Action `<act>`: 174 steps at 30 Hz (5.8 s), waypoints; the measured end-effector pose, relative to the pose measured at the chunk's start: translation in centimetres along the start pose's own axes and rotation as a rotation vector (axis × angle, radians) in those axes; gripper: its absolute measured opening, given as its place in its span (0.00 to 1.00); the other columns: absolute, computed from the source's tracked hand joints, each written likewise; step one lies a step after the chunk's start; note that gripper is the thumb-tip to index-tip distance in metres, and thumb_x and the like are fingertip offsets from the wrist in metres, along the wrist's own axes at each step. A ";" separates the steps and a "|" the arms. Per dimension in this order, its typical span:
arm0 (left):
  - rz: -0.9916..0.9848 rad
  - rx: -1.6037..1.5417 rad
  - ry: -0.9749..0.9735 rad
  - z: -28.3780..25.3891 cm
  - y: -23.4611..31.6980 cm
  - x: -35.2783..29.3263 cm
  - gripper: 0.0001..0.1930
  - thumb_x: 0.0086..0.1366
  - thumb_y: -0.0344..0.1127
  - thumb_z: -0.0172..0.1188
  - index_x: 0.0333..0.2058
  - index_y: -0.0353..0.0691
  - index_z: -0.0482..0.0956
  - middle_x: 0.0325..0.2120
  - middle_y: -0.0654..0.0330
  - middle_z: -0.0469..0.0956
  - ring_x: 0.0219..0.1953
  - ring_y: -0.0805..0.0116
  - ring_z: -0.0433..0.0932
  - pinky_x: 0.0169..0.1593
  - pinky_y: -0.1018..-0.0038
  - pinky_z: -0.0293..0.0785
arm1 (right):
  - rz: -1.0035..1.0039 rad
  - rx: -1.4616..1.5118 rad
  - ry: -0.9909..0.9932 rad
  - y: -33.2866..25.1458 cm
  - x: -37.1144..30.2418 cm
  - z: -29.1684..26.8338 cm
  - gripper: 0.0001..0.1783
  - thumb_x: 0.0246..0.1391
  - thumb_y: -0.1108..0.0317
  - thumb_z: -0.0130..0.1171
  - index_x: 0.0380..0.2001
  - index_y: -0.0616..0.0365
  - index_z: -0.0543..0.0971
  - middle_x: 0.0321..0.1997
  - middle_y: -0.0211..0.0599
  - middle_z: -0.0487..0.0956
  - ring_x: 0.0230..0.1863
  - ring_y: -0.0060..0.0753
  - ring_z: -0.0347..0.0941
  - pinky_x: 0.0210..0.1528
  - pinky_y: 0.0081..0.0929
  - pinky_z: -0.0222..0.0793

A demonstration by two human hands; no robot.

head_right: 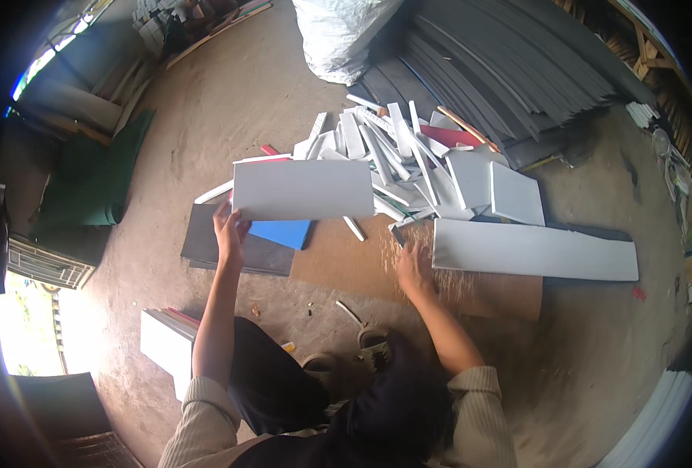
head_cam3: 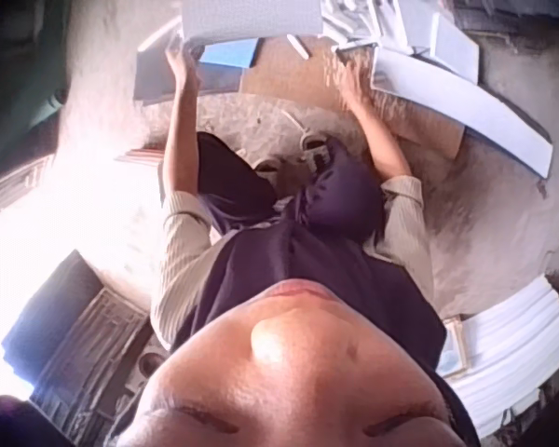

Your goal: The person sits on the floor and uses a red utility knife to cut white and blue sheets of material. They repeatedly align a blue sheet as a template, cut along its edge, and stack the cut pieces.

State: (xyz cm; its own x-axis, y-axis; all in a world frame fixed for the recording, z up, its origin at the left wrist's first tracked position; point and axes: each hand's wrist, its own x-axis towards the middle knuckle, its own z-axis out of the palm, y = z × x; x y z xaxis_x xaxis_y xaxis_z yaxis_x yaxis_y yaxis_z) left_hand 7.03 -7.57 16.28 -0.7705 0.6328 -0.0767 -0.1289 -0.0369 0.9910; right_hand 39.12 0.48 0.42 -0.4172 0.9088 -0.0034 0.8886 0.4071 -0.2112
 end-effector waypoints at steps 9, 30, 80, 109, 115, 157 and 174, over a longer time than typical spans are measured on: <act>-0.538 -0.494 -0.302 4.0 -2.7 -1.6 0.14 0.56 0.28 0.51 0.40 0.30 0.63 0.41 0.53 0.67 0.46 0.65 0.69 0.54 0.73 0.63 | -0.043 1.438 -0.386 -13.0 6.6 -6.8 0.31 0.54 0.46 0.46 0.49 0.64 0.64 0.48 0.45 0.68 0.48 0.34 0.65 0.50 0.29 0.59; 0.301 -0.136 1.001 -32.0 3.1 -28.5 0.23 0.61 0.32 0.49 0.54 0.38 0.55 0.40 0.57 0.68 0.42 0.71 0.71 0.45 0.73 0.71 | -0.983 1.019 -1.500 -50.9 -13.8 -8.9 0.23 0.56 0.62 0.46 0.51 0.63 0.58 0.45 0.40 0.66 0.43 0.28 0.67 0.36 0.26 0.71; 0.249 0.229 0.028 -9.8 -11.8 -8.3 0.10 0.54 0.22 0.51 0.37 0.37 0.71 0.32 0.58 0.66 0.30 0.70 0.68 0.33 0.76 0.66 | -0.424 0.576 -0.311 -15.4 1.8 -1.0 0.09 0.50 0.78 0.45 0.36 0.62 0.72 0.29 0.41 0.73 0.30 0.35 0.74 0.32 0.28 0.67; 0.184 0.668 -0.773 14.7 -18.7 -5.1 0.13 0.53 0.33 0.56 0.37 0.35 0.71 0.31 0.52 0.74 0.32 0.61 0.75 0.37 0.69 0.72 | 0.440 0.609 0.487 9.7 -6.9 -5.1 0.20 0.48 0.68 0.53 0.45 0.63 0.67 0.37 0.47 0.68 0.37 0.44 0.67 0.41 0.35 0.64; -0.079 0.631 -0.796 21.6 -21.5 -14.1 0.27 0.58 0.40 0.53 0.51 0.34 0.55 0.42 0.45 0.67 0.44 0.56 0.69 0.49 0.66 0.65 | 0.564 0.497 0.574 14.8 -11.7 -5.6 0.18 0.47 0.66 0.55 0.41 0.61 0.70 0.33 0.41 0.69 0.31 0.36 0.68 0.36 0.31 0.65; -0.845 0.411 0.477 -4.4 -20.4 9.5 0.46 0.39 0.48 0.69 0.52 0.41 0.50 0.50 0.49 0.61 0.50 0.56 0.63 0.51 0.62 0.63 | 0.154 -0.169 0.317 -1.1 -2.9 3.7 0.32 0.45 0.52 0.55 0.53 0.51 0.63 0.48 0.40 0.63 0.46 0.43 0.59 0.43 0.43 0.56; -0.594 -0.275 -0.044 1.1 -11.6 5.0 0.14 0.56 0.28 0.56 0.42 0.38 0.66 0.37 0.59 0.70 0.39 0.66 0.71 0.43 0.68 0.70 | 0.160 0.040 0.389 3.0 -0.7 2.9 0.22 0.46 0.73 0.55 0.48 0.56 0.68 0.44 0.45 0.64 0.44 0.46 0.62 0.45 0.38 0.62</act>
State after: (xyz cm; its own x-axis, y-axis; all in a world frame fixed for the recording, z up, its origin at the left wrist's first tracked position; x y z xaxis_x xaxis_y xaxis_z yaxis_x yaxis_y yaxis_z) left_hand 5.36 -3.09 4.51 -0.4936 0.6369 -0.5922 -0.6840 0.1363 0.7167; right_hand 41.49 0.82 -3.04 -0.1650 0.9299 0.3288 0.9250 0.2616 -0.2756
